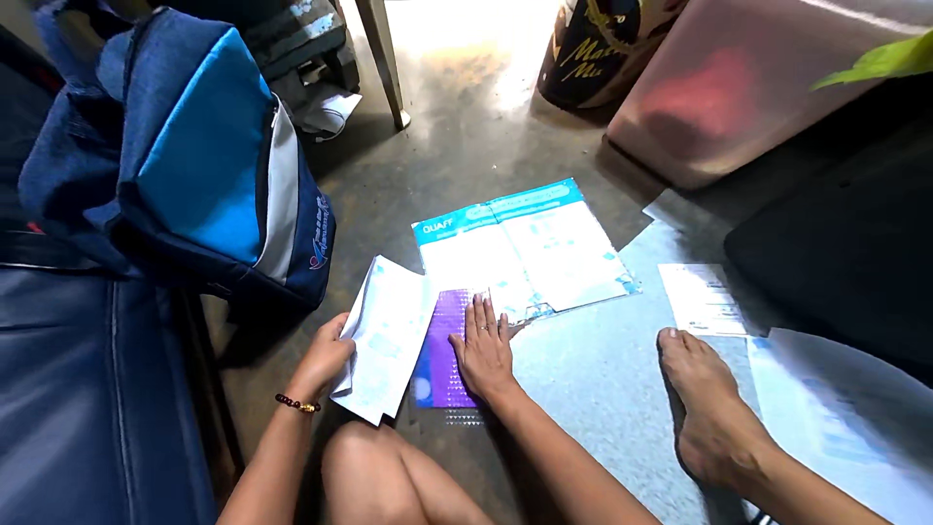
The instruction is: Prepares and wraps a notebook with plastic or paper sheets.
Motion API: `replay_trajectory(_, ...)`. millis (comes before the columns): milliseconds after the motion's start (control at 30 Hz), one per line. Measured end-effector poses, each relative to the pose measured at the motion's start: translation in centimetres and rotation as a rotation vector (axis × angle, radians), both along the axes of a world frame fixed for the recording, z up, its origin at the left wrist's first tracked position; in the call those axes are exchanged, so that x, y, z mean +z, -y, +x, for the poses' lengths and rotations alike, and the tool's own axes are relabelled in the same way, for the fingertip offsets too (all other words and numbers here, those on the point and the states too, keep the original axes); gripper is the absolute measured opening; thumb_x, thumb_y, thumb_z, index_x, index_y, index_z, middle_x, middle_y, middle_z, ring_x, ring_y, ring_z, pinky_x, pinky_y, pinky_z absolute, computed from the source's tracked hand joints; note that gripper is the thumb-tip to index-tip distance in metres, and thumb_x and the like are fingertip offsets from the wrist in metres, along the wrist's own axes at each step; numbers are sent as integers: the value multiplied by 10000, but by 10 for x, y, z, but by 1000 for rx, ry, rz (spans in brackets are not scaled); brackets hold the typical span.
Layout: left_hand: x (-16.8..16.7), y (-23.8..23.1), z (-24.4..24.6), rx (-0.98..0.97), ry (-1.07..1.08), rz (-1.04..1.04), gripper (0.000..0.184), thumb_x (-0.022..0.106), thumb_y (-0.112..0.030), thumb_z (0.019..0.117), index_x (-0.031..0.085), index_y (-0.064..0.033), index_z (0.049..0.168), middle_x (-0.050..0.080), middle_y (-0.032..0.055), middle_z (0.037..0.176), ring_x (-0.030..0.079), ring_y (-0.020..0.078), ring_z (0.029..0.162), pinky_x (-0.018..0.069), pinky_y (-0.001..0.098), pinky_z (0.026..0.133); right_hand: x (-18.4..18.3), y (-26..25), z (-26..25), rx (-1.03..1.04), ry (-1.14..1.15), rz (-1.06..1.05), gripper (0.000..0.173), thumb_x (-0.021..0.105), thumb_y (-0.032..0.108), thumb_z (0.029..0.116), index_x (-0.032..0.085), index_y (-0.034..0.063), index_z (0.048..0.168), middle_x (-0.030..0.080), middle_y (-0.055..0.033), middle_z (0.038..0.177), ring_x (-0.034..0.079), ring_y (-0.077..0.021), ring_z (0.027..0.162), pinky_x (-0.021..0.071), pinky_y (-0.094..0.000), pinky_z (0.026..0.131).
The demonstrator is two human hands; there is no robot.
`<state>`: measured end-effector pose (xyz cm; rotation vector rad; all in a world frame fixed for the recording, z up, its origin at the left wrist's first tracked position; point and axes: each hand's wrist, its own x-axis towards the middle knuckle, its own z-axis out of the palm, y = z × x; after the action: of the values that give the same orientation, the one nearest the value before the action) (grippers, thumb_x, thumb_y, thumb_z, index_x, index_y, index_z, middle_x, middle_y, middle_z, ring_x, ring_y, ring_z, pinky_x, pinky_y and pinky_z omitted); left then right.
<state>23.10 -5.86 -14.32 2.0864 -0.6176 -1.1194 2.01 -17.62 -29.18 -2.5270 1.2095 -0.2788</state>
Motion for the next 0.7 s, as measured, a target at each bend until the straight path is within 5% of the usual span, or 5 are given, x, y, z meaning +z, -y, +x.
replay_trajectory(700, -25, -8, 17, 90, -98, 18, 404, 474, 144, 943, 566, 26, 1319, 655, 148, 1137, 651, 125, 882, 553, 287, 771, -6, -21, 44, 125, 9, 31, 647, 268, 383, 1094, 339, -54, 1565, 258, -207, 1666, 231, -377, 1554, 132, -588, 1248)
